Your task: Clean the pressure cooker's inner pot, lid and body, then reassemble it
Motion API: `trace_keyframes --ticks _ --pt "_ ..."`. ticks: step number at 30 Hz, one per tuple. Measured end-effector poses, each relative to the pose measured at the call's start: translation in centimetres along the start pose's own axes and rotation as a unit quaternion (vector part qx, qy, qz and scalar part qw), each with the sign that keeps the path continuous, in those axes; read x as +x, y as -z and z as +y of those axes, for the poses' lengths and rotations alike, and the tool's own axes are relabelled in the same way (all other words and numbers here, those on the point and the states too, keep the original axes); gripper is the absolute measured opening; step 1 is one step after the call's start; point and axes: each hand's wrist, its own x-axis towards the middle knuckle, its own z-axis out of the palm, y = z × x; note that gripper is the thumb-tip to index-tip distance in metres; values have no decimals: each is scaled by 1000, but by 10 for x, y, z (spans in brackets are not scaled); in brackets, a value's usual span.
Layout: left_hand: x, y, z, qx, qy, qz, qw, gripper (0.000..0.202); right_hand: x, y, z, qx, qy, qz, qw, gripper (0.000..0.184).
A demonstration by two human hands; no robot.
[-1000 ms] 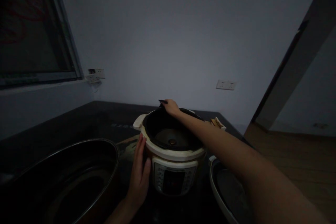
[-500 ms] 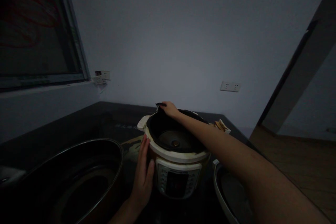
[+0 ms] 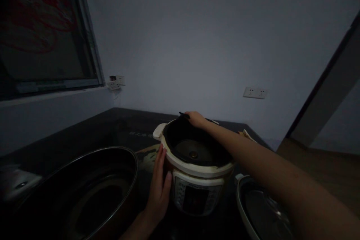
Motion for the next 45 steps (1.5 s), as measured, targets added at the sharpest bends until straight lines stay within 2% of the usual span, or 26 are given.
trace_keyframes --ticks 4,10,18,24,27,32,38,41,45 --pt "0 0 0 2 -4 -3 1000 57 -16 11 26 -49 -64 -4 997 30" --pt "1 1 2 -6 -4 -7 1000 58 -58 27 54 -110 -127 -9 986 26" --pt "1 1 2 -13 -6 -5 1000 58 -115 39 52 -170 -150 -25 974 49" --pt "1 1 2 -10 -9 -4 1000 58 -146 42 52 -182 -162 -34 969 47" --pt "1 1 1 -6 -8 -2 1000 58 -138 37 49 -185 -157 -32 970 44" --pt "1 1 2 -4 -5 0 1000 59 -97 32 51 -148 -181 -13 972 25" --pt "1 1 4 -10 -4 -4 1000 59 -42 25 53 -77 -225 32 971 33" --pt "0 1 4 -12 2 -5 1000 58 -21 18 45 -32 -196 47 979 33" --pt "0 1 5 -16 5 -5 1000 59 1 6 21 27 -120 54 991 33"
